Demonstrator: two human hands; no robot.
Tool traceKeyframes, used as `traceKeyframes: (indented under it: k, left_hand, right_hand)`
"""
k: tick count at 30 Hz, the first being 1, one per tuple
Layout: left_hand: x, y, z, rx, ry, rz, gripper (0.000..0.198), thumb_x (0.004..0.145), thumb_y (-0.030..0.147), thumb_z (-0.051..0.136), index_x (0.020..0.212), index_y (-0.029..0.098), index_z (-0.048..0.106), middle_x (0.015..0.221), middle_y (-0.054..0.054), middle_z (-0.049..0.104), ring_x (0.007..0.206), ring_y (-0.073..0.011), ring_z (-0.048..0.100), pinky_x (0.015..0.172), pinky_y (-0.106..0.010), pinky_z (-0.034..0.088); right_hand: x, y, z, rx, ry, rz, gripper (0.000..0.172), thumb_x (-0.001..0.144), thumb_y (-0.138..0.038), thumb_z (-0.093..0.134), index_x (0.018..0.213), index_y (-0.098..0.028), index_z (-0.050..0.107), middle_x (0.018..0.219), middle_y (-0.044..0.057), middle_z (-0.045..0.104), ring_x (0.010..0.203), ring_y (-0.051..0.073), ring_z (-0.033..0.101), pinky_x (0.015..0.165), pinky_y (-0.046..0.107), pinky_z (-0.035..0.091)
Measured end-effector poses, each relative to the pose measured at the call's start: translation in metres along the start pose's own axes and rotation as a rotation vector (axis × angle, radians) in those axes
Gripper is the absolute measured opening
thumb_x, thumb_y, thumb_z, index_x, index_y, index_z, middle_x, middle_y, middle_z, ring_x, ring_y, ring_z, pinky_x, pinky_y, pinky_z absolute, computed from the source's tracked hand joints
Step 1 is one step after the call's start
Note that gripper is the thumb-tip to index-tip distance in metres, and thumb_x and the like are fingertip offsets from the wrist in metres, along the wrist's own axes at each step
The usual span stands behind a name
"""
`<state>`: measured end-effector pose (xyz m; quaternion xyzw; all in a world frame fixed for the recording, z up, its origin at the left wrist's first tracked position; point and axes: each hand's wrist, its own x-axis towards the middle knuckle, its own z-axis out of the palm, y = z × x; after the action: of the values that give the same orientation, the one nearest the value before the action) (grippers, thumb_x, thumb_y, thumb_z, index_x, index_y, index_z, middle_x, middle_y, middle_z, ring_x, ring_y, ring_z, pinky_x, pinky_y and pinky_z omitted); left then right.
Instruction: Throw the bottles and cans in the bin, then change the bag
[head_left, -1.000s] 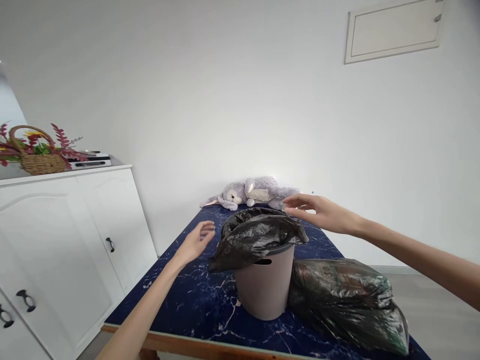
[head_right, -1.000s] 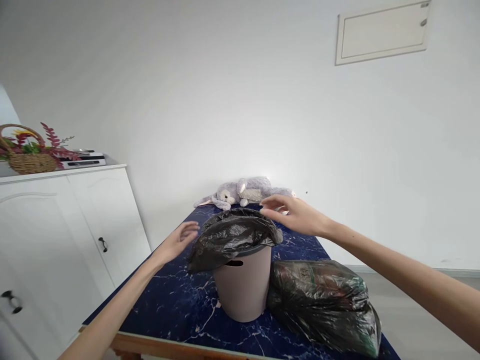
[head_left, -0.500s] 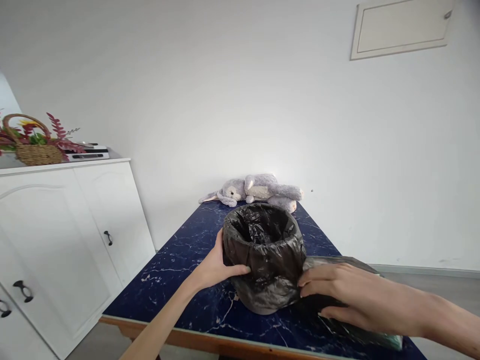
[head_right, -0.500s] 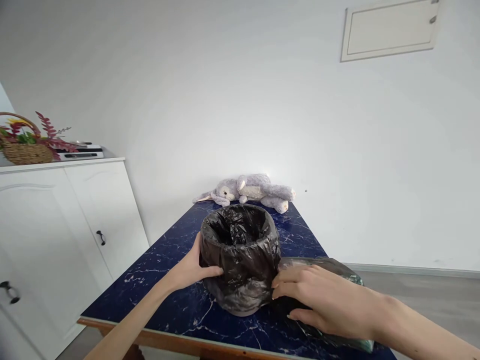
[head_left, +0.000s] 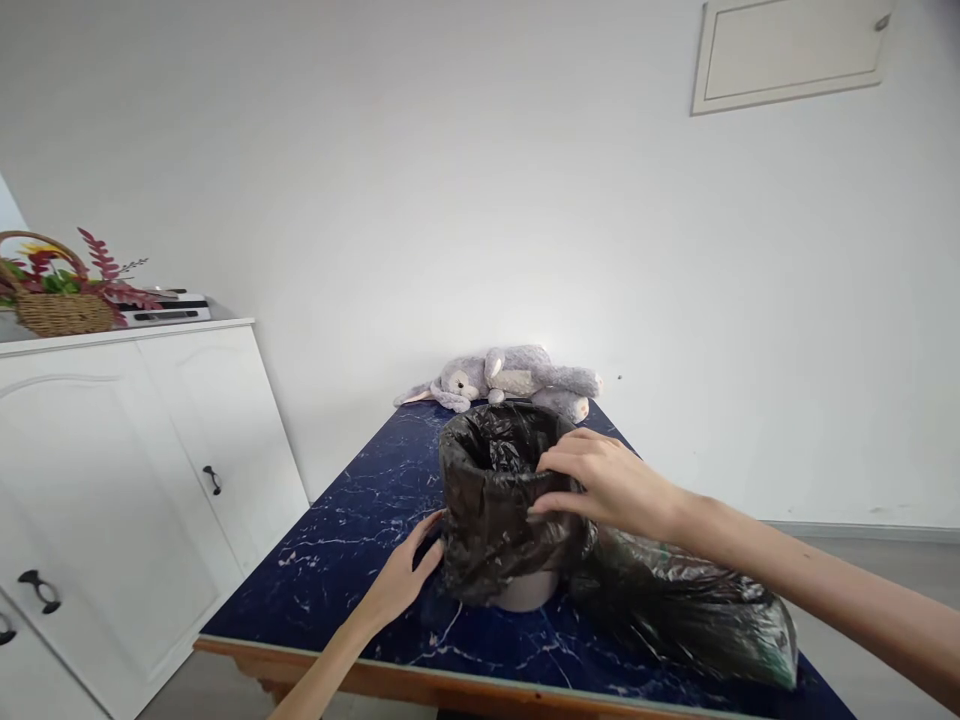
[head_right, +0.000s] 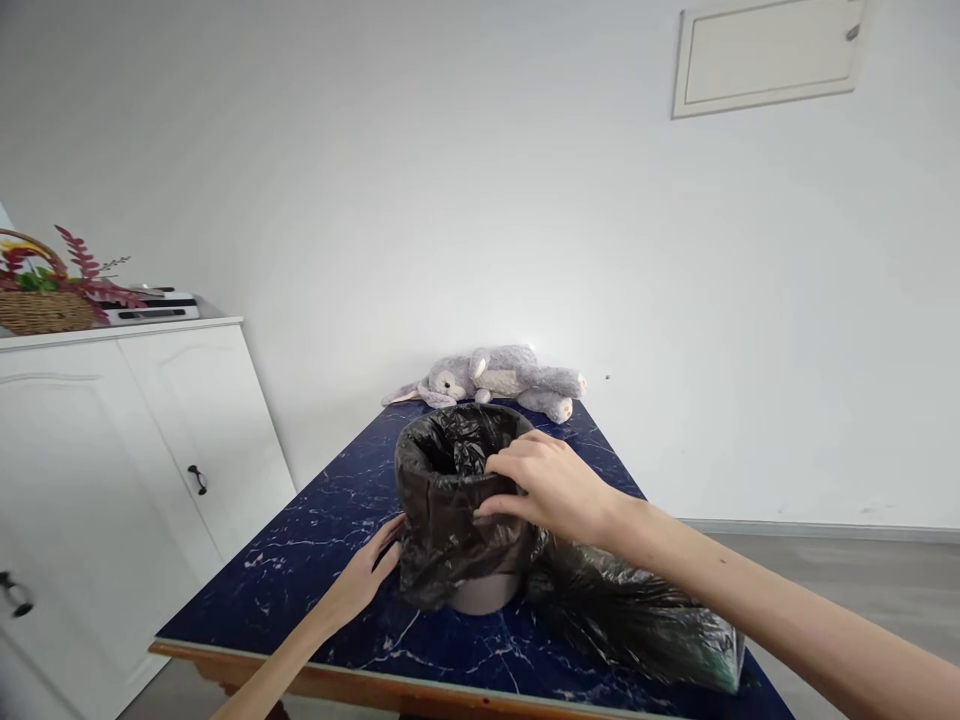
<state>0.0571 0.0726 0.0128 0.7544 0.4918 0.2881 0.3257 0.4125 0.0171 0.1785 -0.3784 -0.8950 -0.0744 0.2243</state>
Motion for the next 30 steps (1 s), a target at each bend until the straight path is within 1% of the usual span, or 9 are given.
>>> traceKeyframes:
  k: [4,8,14,18,21,23,26,28,30]
  left_hand:
    - [0.001,-0.001,0.002,-0.044,0.108,0.002,0.063,0.107,0.067,0.028,0.150,0.030,0.056,0.160,-0.007,0.054,0.151,-0.0269,0.046,0.128,-0.046,0.030]
    - [0.003,-0.002,0.006,-0.045,0.154,0.038,0.059,0.106,0.066,0.034,0.141,0.026,0.060,0.154,-0.010,0.060,0.147,-0.0262,0.052,0.127,-0.044,0.034]
    - [0.003,0.001,0.009,-0.072,0.146,0.027,0.050,0.103,0.063,0.046,0.135,0.027,0.059,0.150,-0.011,0.063,0.144,-0.0283,0.055,0.122,-0.045,0.042]
    - [0.002,0.004,0.009,-0.036,0.156,0.026,0.048,0.102,0.062,0.047,0.133,0.028,0.061,0.148,-0.010,0.065,0.144,-0.0290,0.056,0.120,-0.045,0.044]
    - [0.001,0.004,0.009,-0.016,0.166,0.033,0.047,0.101,0.061,0.050,0.133,0.029,0.062,0.146,-0.010,0.067,0.143,-0.0301,0.056,0.119,-0.046,0.044]
    - [0.002,0.003,0.010,-0.014,0.171,0.047,0.045,0.101,0.060,0.050,0.132,0.029,0.063,0.144,-0.010,0.068,0.141,-0.0302,0.058,0.120,-0.047,0.044]
    - [0.003,0.001,0.011,0.002,0.153,0.059,0.045,0.102,0.059,0.050,0.133,0.028,0.062,0.144,-0.010,0.068,0.141,-0.0298,0.058,0.120,-0.047,0.043]
    - [0.003,0.000,0.012,0.034,0.141,0.056,0.047,0.102,0.059,0.050,0.135,0.028,0.061,0.146,-0.010,0.066,0.142,-0.0304,0.056,0.120,-0.048,0.042]
    - [0.002,0.000,0.013,0.085,0.138,0.056,0.049,0.102,0.059,0.050,0.138,0.027,0.060,0.148,-0.011,0.064,0.143,-0.0315,0.055,0.121,-0.050,0.040]
  right_hand:
    - [0.029,0.032,0.006,-0.074,-0.065,0.138,0.032,0.095,-0.057,0.069,0.096,-0.025,0.075,0.088,0.006,0.077,0.089,0.030,0.073,0.081,0.040,0.053]
    - [0.040,0.079,0.009,-0.160,-0.107,0.301,0.037,0.092,-0.058,0.071,0.109,-0.026,0.077,0.101,0.010,0.080,0.100,0.035,0.074,0.083,0.043,0.054]
    - [0.020,0.144,0.003,-0.241,-0.121,0.480,0.046,0.092,-0.055,0.069,0.121,-0.020,0.076,0.112,0.018,0.079,0.107,0.042,0.073,0.084,0.050,0.057]
    - [-0.006,0.153,0.000,-0.281,-0.081,0.546,0.052,0.096,-0.055,0.061,0.134,-0.020,0.069,0.122,0.019,0.076,0.115,0.042,0.070,0.094,0.054,0.057]
    - [-0.039,0.135,0.001,-0.299,0.135,0.469,0.063,0.100,-0.056,0.051,0.154,-0.022,0.050,0.151,0.018,0.058,0.134,0.040,0.058,0.111,0.057,0.049]
    - [-0.074,0.120,0.002,-0.261,0.278,0.453,0.064,0.103,-0.058,0.046,0.158,-0.025,0.045,0.155,0.019,0.053,0.136,0.041,0.057,0.111,0.058,0.049]
    - [-0.144,0.105,0.008,0.039,0.096,0.546,0.063,0.101,-0.058,0.053,0.159,-0.037,0.045,0.159,0.017,0.051,0.139,0.037,0.058,0.109,0.047,0.053]
    - [-0.199,0.104,0.020,0.308,-0.038,0.653,0.073,0.095,-0.056,0.064,0.163,-0.044,0.038,0.166,0.015,0.043,0.146,0.034,0.051,0.105,0.039,0.055]
    - [-0.249,0.104,0.043,0.529,-0.037,0.772,0.092,0.086,-0.053,0.075,0.165,-0.050,0.027,0.171,0.011,0.033,0.150,0.033,0.043,0.103,0.038,0.058]
